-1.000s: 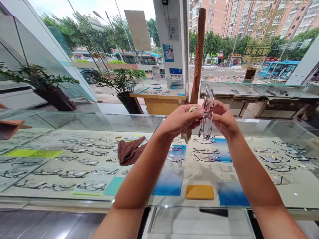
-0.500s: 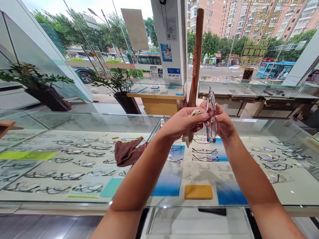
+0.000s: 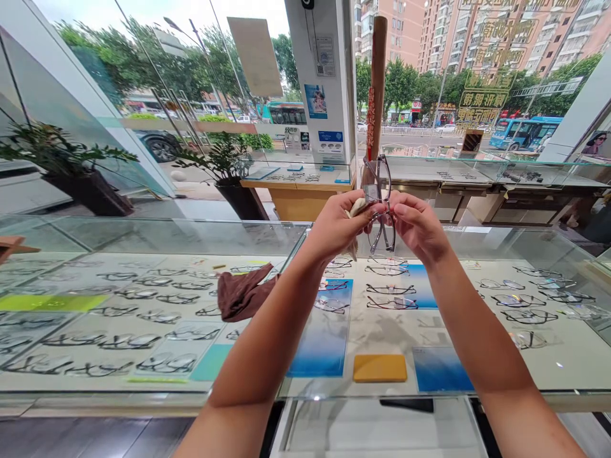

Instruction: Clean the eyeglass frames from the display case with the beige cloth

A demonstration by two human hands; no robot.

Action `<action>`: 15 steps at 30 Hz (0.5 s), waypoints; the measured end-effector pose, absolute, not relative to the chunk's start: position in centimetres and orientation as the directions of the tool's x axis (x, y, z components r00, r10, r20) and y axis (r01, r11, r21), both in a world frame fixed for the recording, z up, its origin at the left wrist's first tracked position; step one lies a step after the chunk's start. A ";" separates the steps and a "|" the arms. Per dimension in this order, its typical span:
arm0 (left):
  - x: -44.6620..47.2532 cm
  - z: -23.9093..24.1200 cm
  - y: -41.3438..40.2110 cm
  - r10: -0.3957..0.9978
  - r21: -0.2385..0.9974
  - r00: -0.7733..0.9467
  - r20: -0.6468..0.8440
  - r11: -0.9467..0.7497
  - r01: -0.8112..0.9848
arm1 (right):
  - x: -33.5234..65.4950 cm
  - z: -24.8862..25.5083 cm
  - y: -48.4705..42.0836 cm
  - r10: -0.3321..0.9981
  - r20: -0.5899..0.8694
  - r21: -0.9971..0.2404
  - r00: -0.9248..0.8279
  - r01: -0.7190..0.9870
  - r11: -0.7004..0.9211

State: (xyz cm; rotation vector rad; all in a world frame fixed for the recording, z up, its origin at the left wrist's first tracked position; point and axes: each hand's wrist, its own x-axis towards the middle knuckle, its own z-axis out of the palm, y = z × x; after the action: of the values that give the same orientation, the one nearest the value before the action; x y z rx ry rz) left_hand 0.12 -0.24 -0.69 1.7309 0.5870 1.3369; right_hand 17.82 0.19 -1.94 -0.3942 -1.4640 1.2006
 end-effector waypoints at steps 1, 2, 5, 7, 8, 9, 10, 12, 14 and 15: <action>0.1 -0.7 -0.2 0.774 0.830 0.310 0.552 -0.547 -0.111 | 17.9 -1.9 0.2 0.789 0.535 -0.830 -0.302 -0.361 0.425; 0.0 -0.6 -0.3 0.768 0.820 0.305 0.563 -0.564 -0.095 | 17.9 -1.9 0.2 0.791 0.532 -0.833 -0.302 -0.356 0.424; -0.1 -0.3 -0.4 0.748 0.795 0.301 0.591 -0.603 -0.064 | 18.1 -1.8 0.1 0.797 0.529 -0.835 -0.290 -0.346 0.428; -0.3 -0.2 -0.3 0.735 0.783 0.308 0.604 -0.620 -0.053 | 18.3 -1.7 0.1 0.804 0.516 -0.845 -0.296 -0.327 0.422; -0.5 -0.1 -0.2 0.731 0.777 0.307 0.610 -0.628 -0.049 | 18.5 -1.6 0.0 0.809 0.501 -0.856 -0.307 -0.313 0.411; -0.7 -0.1 0.0 0.726 0.770 0.305 0.616 -0.637 -0.039 | 18.8 -1.5 0.0 0.815 0.481 -0.869 -0.322 -0.296 0.396; -1.1 -0.1 0.2 0.721 0.759 0.296 0.627 -0.651 -0.020 | 19.1 -1.3 0.0 0.820 0.463 -0.881 -0.336 -0.280 0.382; -1.9 -0.1 0.6 0.703 0.715 0.254 0.664 -0.697 0.062 | 19.8 -1.0 -0.1 0.829 0.430 -0.899 -0.357 -0.253 0.357; -2.8 0.0 1.0 0.667 0.634 0.183 0.722 -0.744 0.211 | 20.5 -0.7 -0.1 0.838 0.401 -0.914 -0.370 -0.231 0.335; -3.2 0.0 1.0 0.637 0.581 0.147 0.756 -0.758 0.297 | 20.8 -0.6 0.0 0.844 0.384 -0.921 -0.374 -0.220 0.322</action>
State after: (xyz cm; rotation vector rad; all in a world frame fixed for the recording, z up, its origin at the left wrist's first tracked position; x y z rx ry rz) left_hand -3.24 1.04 0.00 2.1354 0.9043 1.6451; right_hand 20.79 -0.05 -0.59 -0.5905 -1.5420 1.2761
